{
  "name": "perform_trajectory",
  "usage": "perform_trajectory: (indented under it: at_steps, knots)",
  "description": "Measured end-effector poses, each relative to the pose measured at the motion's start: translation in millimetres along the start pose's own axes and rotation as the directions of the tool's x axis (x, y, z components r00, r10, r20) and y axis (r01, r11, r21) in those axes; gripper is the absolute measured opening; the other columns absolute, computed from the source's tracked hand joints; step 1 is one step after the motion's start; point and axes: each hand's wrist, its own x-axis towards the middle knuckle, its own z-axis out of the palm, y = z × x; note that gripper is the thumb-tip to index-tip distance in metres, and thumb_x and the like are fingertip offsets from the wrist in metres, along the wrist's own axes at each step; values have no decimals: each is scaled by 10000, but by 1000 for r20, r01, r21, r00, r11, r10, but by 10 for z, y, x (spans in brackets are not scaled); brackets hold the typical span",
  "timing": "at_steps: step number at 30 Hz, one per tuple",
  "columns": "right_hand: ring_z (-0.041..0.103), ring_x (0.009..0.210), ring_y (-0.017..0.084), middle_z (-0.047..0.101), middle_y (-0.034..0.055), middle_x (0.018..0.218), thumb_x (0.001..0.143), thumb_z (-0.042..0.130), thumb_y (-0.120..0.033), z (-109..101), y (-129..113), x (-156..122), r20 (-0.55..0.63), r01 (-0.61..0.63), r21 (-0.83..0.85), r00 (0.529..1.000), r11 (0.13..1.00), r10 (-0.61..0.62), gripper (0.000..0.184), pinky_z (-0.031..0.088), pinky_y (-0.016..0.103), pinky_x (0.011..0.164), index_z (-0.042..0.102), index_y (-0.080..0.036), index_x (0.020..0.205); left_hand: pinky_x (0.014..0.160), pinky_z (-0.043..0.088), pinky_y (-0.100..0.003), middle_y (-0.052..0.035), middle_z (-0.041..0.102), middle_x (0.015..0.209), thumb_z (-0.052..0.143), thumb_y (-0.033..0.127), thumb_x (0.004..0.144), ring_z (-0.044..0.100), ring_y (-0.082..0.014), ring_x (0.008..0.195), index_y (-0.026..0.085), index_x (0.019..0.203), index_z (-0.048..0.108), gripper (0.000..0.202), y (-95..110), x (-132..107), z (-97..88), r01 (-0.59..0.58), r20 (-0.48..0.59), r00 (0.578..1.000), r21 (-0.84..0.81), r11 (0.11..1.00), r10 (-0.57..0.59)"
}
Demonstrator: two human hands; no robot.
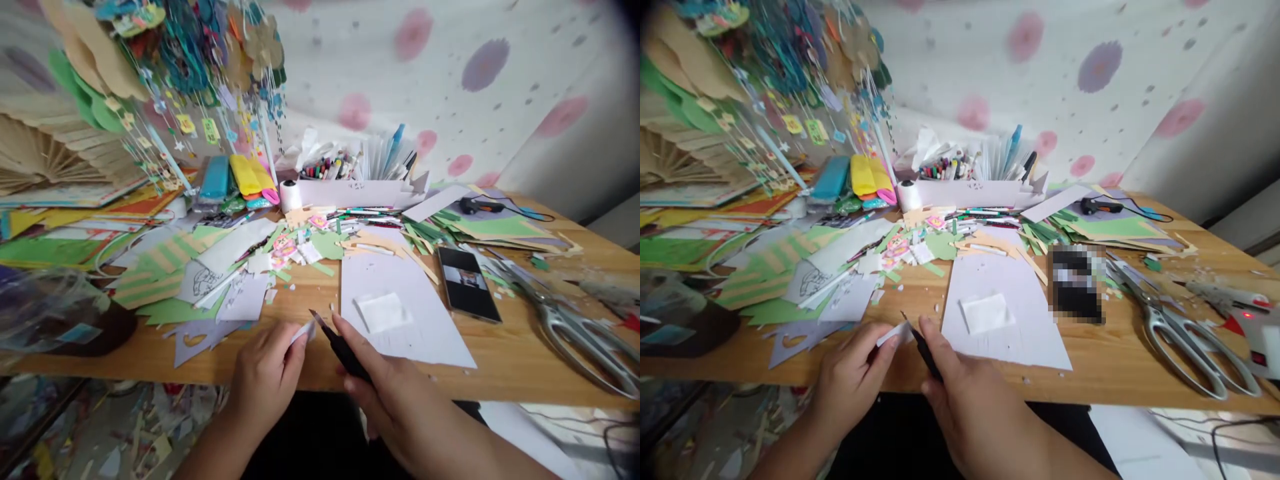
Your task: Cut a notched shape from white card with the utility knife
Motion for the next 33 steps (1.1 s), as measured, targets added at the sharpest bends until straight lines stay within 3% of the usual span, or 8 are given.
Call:
perform_trajectory:
  at_steps: [3,8,10,26,33]
  knots:
    - [533,456,139,641,0,660,919,393,-142,33,-38,-34,6,34,-48,999,998,-34,655,515,296,666,170,-263,1523,613,424,-280,-25,657,710,493,148,902,624,-185,650,194,850,578,110,-17,-49,16,-4,20,1000,-16,1000,4]
    - [677,812,211,697,90,1093,926,404,-131,77,-71,-49,-21,46,-90,999,995,-48,661,523,355,813,170,-313,1518,608,419,-278,-20,639,698,477,132,897,608,-178,640,199,815,581,148,-17,-54,1,-10,29,1000,-27,1000,10]
    - [674,936,251,681,103,1154,927,404,-133,86,-80,-46,-11,26,-115,1000,993,-27,668,522,383,839,157,-315,1520,614,419,-281,-21,639,699,477,140,897,607,-180,647,201,809,583,150,-21,-54,4,-11,22,1000,-31,999,12]
    - [677,994,296,692,120,1157,916,414,-133,98,-96,-36,-9,-26,-209,1000,977,25,672,534,441,859,163,-274,1524,594,402,-289,-11,638,673,492,135,890,597,-178,612,208,786,576,152,-52,-68,49,-27,-8,1000,-27,999,27]
    - [674,1011,272,702,95,1138,910,424,-126,90,-116,-46,-18,-12,-195,1000,981,9,688,531,412,886,160,-295,1522,587,407,-290,-14,640,666,491,142,886,600,-181,606,209,778,577,154,-58,-66,43,-30,-15,999,-24,999,30]
